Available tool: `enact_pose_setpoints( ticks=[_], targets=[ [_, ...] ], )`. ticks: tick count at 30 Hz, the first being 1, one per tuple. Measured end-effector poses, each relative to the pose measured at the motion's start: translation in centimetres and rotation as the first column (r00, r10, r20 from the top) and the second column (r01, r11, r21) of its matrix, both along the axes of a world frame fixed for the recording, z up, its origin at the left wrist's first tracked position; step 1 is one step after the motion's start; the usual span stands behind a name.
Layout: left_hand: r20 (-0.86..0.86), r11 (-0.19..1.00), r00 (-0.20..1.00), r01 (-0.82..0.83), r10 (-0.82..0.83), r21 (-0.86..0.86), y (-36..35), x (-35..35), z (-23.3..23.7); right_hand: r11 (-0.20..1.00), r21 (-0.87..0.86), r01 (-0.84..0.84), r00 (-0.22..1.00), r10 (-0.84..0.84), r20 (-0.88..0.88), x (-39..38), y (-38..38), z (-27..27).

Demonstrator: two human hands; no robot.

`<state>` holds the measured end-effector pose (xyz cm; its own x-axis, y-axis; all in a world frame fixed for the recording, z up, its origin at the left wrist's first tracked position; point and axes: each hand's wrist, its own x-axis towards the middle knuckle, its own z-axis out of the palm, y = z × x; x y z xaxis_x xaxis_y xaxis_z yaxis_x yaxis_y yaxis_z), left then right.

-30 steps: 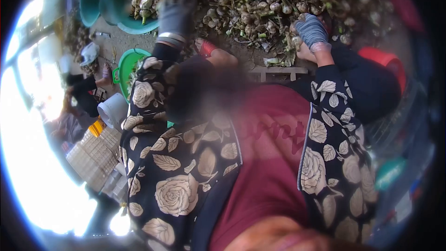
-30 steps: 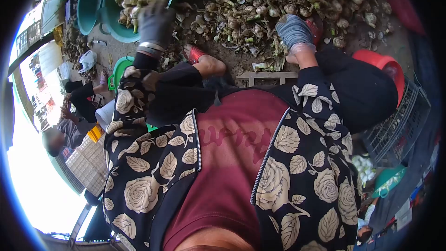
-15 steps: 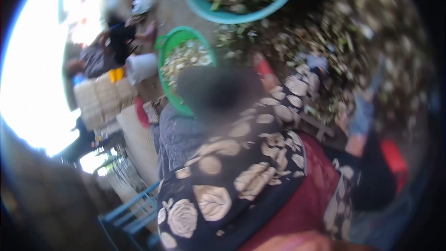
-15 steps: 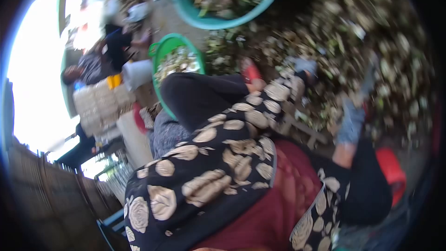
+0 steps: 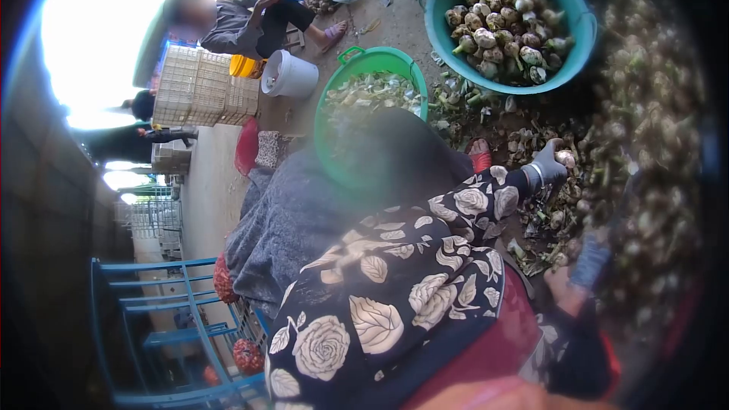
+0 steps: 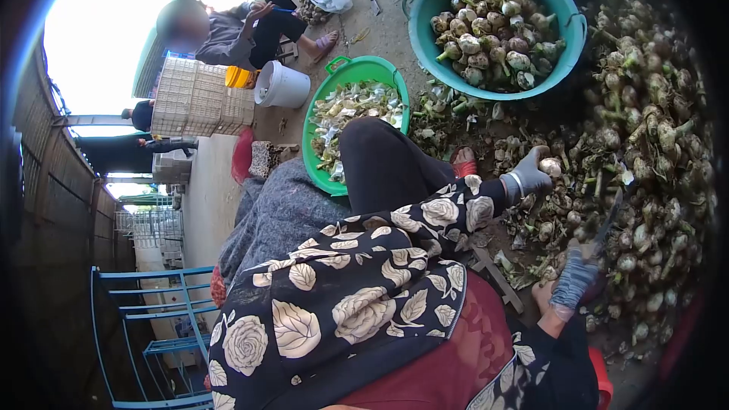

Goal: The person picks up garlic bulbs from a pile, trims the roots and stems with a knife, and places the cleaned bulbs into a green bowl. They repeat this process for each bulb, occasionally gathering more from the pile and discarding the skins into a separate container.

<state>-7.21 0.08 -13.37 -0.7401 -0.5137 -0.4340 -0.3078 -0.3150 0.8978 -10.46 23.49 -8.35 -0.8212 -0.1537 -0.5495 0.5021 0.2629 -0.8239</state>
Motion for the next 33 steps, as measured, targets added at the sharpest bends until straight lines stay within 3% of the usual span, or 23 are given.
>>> enact_pose_setpoints(
  ticks=[1,2,4,5,8,9,10,12,13,14,17,18,22,24,25,27,28,29,30,32,33],
  targets=[
    [-0.054,0.996,0.997,0.064,-0.061,0.057,-0.4,0.3,1.4,1.0,0.007,-0.01,0.999,0.01,-0.041,0.2,0.1,0.2],
    [-0.126,0.949,0.99,0.097,-0.061,0.301,-0.8,0.7,3.9,1.0,0.012,-0.02,0.996,0.021,-0.087,0.5,0.2,0.4],
    [-0.167,0.902,0.978,0.18,-0.122,0.394,-1.0,2.4,8.4,0.999,0.029,-0.043,0.983,0.047,-0.178,1.0,0.4,1.1],
    [-0.288,0.888,0.956,0.17,-0.045,0.427,-0.5,2.7,8.8,0.998,0.043,-0.047,0.973,0.055,-0.225,1.3,0.6,1.3],
    [-0.27,0.88,0.947,0.273,-0.175,0.389,-0.2,4.8,11.1,0.99,0.083,-0.116,0.905,0.14,-0.401,1.6,0.5,2.7],
    [-0.176,0.947,0.968,0.216,-0.177,0.239,0.6,5.0,10.3,0.984,0.104,-0.145,0.87,0.177,-0.459,1.8,-0.1,3.7],
    [-0.241,0.932,0.951,0.257,-0.195,0.257,0.4,5.6,9.2,0.95,0.197,-0.241,0.871,0.301,-0.389,1.9,0.0,5.0],
    [-0.264,0.943,0.913,0.332,-0.313,0.032,0.0,6.8,9.0,0.919,0.277,-0.282,0.773,0.388,-0.502,2.7,-0.5,6.8],
    [-0.199,0.93,0.928,0.344,-0.316,0.128,0.2,7.5,11.8,0.898,0.334,-0.285,0.711,0.432,-0.555,3.5,-0.3,7.7],
    [-0.243,0.898,0.928,0.344,-0.281,0.275,0.8,7.9,12.4,0.875,0.392,-0.283,0.646,0.476,-0.596,4.2,0.1,8.5],
    [-0.266,0.856,0.887,0.443,-0.377,0.266,2.1,8.8,15.1,0.832,0.48,-0.278,0.542,0.548,-0.637,5.3,0.8,9.9],
    [-0.238,0.848,0.864,0.49,-0.443,0.201,2.3,9.0,16.1,0.876,0.396,-0.274,0.597,0.478,-0.645,5.5,0.4,10.3],
    [-0.32,0.799,0.817,0.558,-0.48,0.226,3.3,9.5,16.5,0.781,0.554,-0.289,0.427,0.623,-0.655,5.9,0.6,8.5],
    [-0.282,0.769,0.782,0.613,-0.557,0.182,3.4,9.4,16.1,0.788,0.547,-0.285,0.406,0.615,-0.675,6.3,0.8,9.1],
    [-0.327,0.788,0.762,0.611,-0.56,0.076,3.7,9.4,14.9,0.782,0.557,-0.28,0.391,0.623,-0.678,6.4,0.8,9.3],
    [-0.249,0.775,0.764,0.628,-0.596,0.072,3.8,9.6,14.5,0.773,0.573,-0.272,0.36,0.634,-0.684,6.5,0.7,9.6],
    [-0.208,0.769,0.763,0.636,-0.612,0.07,3.8,9.7,14.5,0.736,0.607,-0.301,0.394,0.675,-0.623,6.5,0.5,9.9],
    [-0.212,0.771,0.747,0.634,-0.631,-0.059,4.7,9.4,15.1,0.697,0.636,-0.332,0.426,0.712,-0.558,6.5,0.3,10.3],
    [-0.245,0.77,0.746,0.638,-0.619,-0.003,5.1,9.5,15.0,0.656,0.661,-0.365,0.455,0.745,-0.488,6.6,0.3,10.5],
    [-0.311,0.76,0.748,0.641,-0.586,0.11,5.6,9.6,14.3,0.672,0.642,-0.369,0.437,0.735,-0.518,6.7,0.4,10.5],
    [-0.323,0.766,0.717,0.642,-0.618,-0.04,5.7,9.1,13.1,0.682,0.634,-0.364,0.439,0.726,-0.529,6.8,0.4,10.3]
  ],
)
